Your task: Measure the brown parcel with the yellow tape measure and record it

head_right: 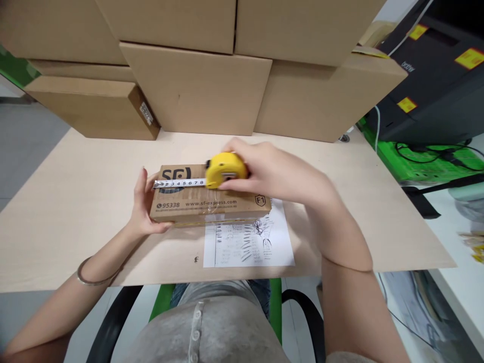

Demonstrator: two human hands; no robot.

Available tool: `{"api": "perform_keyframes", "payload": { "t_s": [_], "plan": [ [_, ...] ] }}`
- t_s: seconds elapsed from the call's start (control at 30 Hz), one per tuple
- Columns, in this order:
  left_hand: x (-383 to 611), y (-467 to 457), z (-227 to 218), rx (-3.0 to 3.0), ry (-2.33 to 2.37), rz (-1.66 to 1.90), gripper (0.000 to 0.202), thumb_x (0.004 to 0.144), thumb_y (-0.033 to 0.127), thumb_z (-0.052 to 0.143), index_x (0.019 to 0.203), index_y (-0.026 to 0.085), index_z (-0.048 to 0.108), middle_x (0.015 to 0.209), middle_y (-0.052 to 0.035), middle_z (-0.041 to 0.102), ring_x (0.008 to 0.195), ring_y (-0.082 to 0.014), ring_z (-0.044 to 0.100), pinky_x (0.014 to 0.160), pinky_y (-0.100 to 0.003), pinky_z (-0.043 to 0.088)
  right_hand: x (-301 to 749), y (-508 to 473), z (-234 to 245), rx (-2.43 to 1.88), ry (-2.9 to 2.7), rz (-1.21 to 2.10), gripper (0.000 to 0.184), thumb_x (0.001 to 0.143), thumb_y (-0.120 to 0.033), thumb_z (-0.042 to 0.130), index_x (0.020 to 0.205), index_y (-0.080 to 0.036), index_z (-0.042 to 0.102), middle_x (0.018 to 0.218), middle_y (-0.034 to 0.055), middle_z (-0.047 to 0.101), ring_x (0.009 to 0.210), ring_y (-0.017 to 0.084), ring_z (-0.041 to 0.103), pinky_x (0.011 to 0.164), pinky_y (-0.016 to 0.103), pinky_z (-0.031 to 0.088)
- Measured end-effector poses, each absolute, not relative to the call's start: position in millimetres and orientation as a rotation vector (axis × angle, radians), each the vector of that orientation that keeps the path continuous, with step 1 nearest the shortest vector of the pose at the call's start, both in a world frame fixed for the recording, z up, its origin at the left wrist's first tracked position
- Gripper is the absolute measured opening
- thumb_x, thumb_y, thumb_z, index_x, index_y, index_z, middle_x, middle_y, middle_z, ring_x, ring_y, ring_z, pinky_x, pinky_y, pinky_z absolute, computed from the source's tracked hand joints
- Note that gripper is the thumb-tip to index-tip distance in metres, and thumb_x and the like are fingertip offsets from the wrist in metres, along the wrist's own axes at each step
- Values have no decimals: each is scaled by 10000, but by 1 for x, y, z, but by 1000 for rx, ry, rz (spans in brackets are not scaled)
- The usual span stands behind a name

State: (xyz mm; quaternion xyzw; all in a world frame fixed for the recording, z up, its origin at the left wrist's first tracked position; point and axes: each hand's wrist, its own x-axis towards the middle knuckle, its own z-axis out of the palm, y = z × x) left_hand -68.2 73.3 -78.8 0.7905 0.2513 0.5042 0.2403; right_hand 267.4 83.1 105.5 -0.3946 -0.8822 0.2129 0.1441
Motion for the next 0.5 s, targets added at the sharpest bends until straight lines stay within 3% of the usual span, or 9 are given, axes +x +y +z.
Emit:
{"api": "perform_keyframes", "payload": {
  "t_s": [0.1, 0.27, 0.37, 0.5],
  "plan": [
    [-68, 74, -81, 2070, 642, 1369, 1436, 594, 521, 996, 1683, 454, 62, 1617, -139, 437, 1418, -407, 546, 1134, -565, 511, 213, 93, 98, -958, -2652, 515, 321, 968, -412, 711, 1178, -220, 563, 1048, 46, 743, 823, 210, 677, 662, 301, 430],
    [-69, 73, -86, 2035, 693, 1413, 1316, 569, 558, 992, 1642, 431, 240, 1648, -126, 412, 1465, -427, 497, 1172, -582, 469, 171, 92, 94, -692, -2709, 433, 208, 1050, -304, 606, 1218, -222, 516, 1213, 56, 714, 932, 208, 685, 725, 309, 431],
    [-62, 68, -75, 1888, 803, 1471, 1050, 638, 584, 946, 1530, 338, 448, 1558, -132, 520, 1424, -419, 534, 1184, -563, 454, 176, 86, 100, -706, -2656, 424, 308, 1053, -414, 595, 1292, -237, 516, 1263, 59, 704, 1024, 237, 682, 811, 344, 469],
    [-46, 60, -51, 1368, 1120, 1327, 536, 880, 567, 741, 1301, 250, 640, 1385, -98, 667, 1321, -350, 602, 1108, -479, 504, 193, 70, 102, -774, -2546, 392, 543, 1029, -571, 570, 1442, -238, 459, 1371, 96, 678, 1132, 286, 652, 1033, 447, 432]
  ]
}}
